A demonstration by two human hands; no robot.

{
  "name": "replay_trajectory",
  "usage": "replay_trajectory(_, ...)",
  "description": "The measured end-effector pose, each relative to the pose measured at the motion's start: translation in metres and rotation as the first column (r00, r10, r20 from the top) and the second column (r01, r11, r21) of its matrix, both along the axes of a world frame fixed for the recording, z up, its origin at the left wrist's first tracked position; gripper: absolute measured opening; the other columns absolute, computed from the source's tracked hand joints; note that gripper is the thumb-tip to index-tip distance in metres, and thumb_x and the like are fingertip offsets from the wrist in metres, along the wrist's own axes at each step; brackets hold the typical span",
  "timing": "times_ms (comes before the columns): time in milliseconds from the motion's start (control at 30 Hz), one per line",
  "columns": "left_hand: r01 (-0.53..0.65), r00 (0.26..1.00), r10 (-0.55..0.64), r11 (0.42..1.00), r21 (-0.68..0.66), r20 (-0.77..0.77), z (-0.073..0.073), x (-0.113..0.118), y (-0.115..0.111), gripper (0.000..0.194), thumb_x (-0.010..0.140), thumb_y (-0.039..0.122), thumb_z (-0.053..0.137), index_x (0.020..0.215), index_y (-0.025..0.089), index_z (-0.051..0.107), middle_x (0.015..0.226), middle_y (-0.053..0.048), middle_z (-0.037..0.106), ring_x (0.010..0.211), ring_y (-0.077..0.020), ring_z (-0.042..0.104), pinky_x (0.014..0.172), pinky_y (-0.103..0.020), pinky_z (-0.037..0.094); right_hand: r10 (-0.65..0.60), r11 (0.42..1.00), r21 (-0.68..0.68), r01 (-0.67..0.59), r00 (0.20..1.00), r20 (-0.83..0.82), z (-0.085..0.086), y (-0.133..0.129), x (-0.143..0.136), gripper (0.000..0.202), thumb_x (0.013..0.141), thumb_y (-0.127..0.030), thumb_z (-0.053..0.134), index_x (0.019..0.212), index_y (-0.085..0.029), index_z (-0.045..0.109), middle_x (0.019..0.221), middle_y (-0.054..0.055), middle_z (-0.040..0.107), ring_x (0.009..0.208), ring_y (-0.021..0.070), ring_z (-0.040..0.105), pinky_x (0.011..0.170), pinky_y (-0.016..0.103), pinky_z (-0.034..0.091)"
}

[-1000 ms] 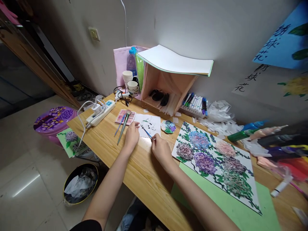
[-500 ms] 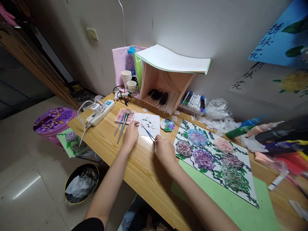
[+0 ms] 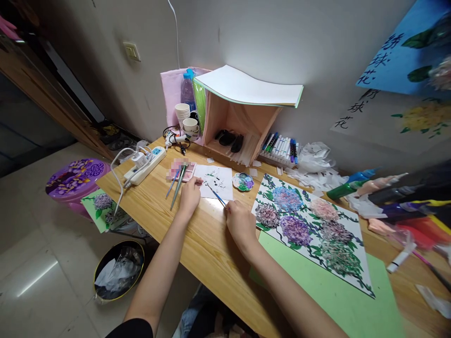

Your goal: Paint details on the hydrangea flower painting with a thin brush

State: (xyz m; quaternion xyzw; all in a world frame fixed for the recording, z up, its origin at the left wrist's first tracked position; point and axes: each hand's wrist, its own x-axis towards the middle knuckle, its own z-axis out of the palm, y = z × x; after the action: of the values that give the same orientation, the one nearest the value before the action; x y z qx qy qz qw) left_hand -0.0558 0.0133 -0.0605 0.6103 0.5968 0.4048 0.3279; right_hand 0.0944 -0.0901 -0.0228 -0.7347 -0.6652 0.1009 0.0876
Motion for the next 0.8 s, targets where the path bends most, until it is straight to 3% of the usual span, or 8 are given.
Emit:
replay_trajectory(133, -0.002, 1.000, 0.001, 1.000, -0.014, -0.015, 0.002, 0.000, 0.000, 0.036, 0.074, 0.000, 0.034, 0.088, 0.015, 0.063, 0.100, -0.011, 0.069, 0.093, -0.0187, 0.066, 0.088, -0.036, 0.050, -0.010, 1.000, -0.003, 0.010, 1.000, -0.014, -0.003, -0.005, 0.003, 0.022, 0.088, -0.013, 0.042, 0.082, -0.020, 0.061, 0.087, 0.004, 0.066, 0.067, 0.0145, 0.060, 0.050, 0.027, 0.020)
replay_trajectory(367, -0.020, 0.999, 0.019, 0.999, -0.026, -0.026, 0.000, 0.000, 0.001, 0.035, 0.074, -0.001, 0.034, 0.085, 0.015, 0.064, 0.099, -0.008, 0.070, 0.091, -0.0160, 0.066, 0.087, -0.031, 0.051, -0.076, 0.996, 0.037, 0.076, 0.997, -0.004, 0.012, -0.014, 0.013, 0.018, 0.083, -0.013, 0.049, 0.079, -0.021, 0.065, 0.082, 0.002, 0.068, 0.068, 0.0148, 0.061, 0.051, 0.026, 0.022)
replay_trajectory(500, -0.023, 0.999, 0.023, 1.000, -0.020, -0.027, 0.002, 0.001, 0.001, 0.036, 0.074, -0.001, 0.034, 0.084, 0.015, 0.064, 0.102, -0.008, 0.070, 0.092, -0.0155, 0.066, 0.088, -0.031, 0.050, -0.052, 0.985, 0.162, 0.064, 0.996, -0.077, 0.006, -0.008, 0.013, 0.025, 0.088, -0.016, 0.045, 0.102, -0.024, 0.065, 0.093, 0.002, 0.069, 0.077, 0.0154, 0.063, 0.057, 0.024, 0.031)
replay_trajectory(600, -0.023, 0.999, 0.023, 1.000, -0.017, -0.031, 0.003, 0.001, 0.000, 0.035, 0.074, -0.002, 0.034, 0.084, 0.015, 0.063, 0.101, -0.009, 0.070, 0.092, -0.0151, 0.066, 0.088, -0.030, 0.050, -0.022, 0.983, 0.181, 0.033, 0.998, -0.063, -0.005, 0.004, 0.007, 0.032, 0.091, -0.019, 0.042, 0.119, -0.025, 0.058, 0.098, 0.004, 0.068, 0.078, 0.0158, 0.063, 0.059, 0.025, 0.034)
replay_trajectory(800, -0.029, 0.998, 0.028, 0.999, -0.014, -0.063, 0.002, 0.001, 0.001, 0.033, 0.076, 0.000, 0.035, 0.083, 0.015, 0.063, 0.099, -0.009, 0.071, 0.091, -0.0157, 0.066, 0.087, -0.030, 0.050, 0.009, 0.998, 0.065, -0.015, 0.996, 0.086, -0.011, 0.016, -0.007, 0.029, 0.094, -0.020, 0.038, 0.101, -0.023, 0.065, 0.089, 0.005, 0.064, 0.067, 0.0146, 0.060, 0.054, 0.026, 0.031)
